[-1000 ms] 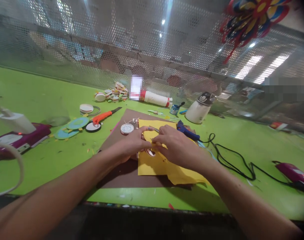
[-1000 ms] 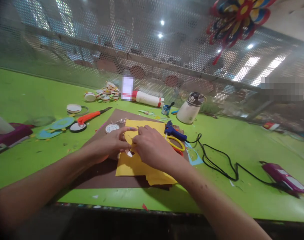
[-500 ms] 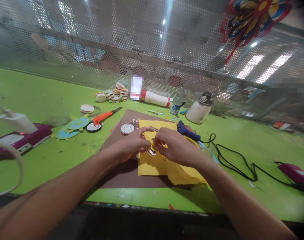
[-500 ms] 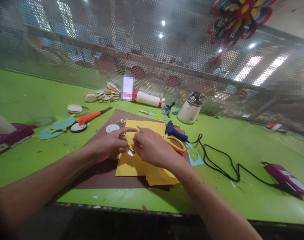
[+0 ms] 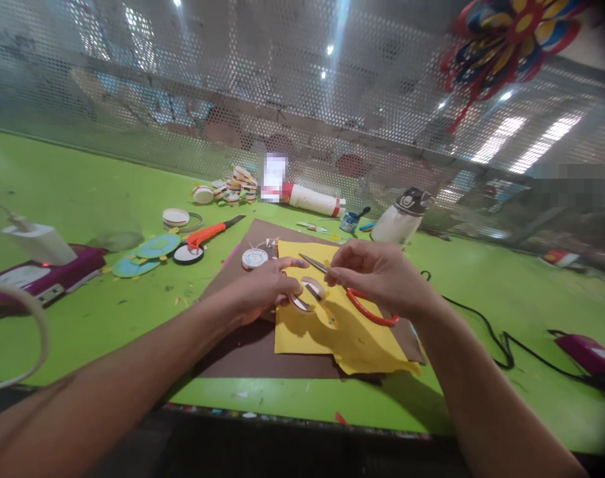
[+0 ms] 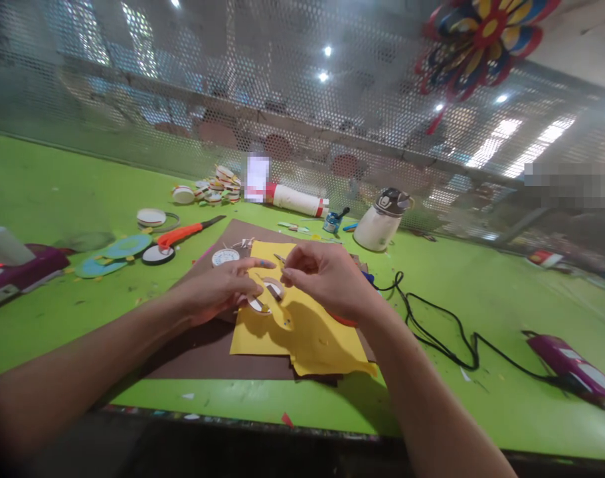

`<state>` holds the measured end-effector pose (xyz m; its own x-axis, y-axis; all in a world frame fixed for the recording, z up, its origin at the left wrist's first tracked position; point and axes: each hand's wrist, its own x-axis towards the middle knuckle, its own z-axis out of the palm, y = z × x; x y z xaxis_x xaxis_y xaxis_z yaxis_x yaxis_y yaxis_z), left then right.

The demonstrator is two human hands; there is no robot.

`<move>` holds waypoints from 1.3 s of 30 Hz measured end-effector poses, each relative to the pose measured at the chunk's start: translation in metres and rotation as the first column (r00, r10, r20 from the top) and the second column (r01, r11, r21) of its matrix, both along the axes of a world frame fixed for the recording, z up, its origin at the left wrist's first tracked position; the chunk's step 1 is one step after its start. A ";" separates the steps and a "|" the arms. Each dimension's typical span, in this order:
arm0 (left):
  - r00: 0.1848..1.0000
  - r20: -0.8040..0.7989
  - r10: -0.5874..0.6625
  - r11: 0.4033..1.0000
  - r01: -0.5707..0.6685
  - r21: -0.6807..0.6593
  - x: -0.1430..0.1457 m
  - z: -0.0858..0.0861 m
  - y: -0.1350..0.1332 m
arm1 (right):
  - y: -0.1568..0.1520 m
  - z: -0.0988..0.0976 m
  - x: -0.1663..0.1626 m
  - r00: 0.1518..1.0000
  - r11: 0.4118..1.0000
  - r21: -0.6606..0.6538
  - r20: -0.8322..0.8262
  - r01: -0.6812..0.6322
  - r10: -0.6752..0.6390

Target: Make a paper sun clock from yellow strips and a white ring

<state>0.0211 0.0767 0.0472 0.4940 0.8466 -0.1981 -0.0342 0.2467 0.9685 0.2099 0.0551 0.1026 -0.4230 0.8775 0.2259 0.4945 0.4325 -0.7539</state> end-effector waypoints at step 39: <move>0.972 -0.230 -0.052 0.999 0.048 -0.023 0.005 0.002 -0.005 | 0.005 -0.011 -0.012 0.839 0.994 -0.071 0.535 -0.078 0.104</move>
<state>0.0266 0.0715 0.0488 0.4746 0.8176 -0.3260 0.2022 0.2592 0.9444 0.1978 0.0596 0.0920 -0.5448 0.8328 -0.0980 0.7875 0.4680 -0.4010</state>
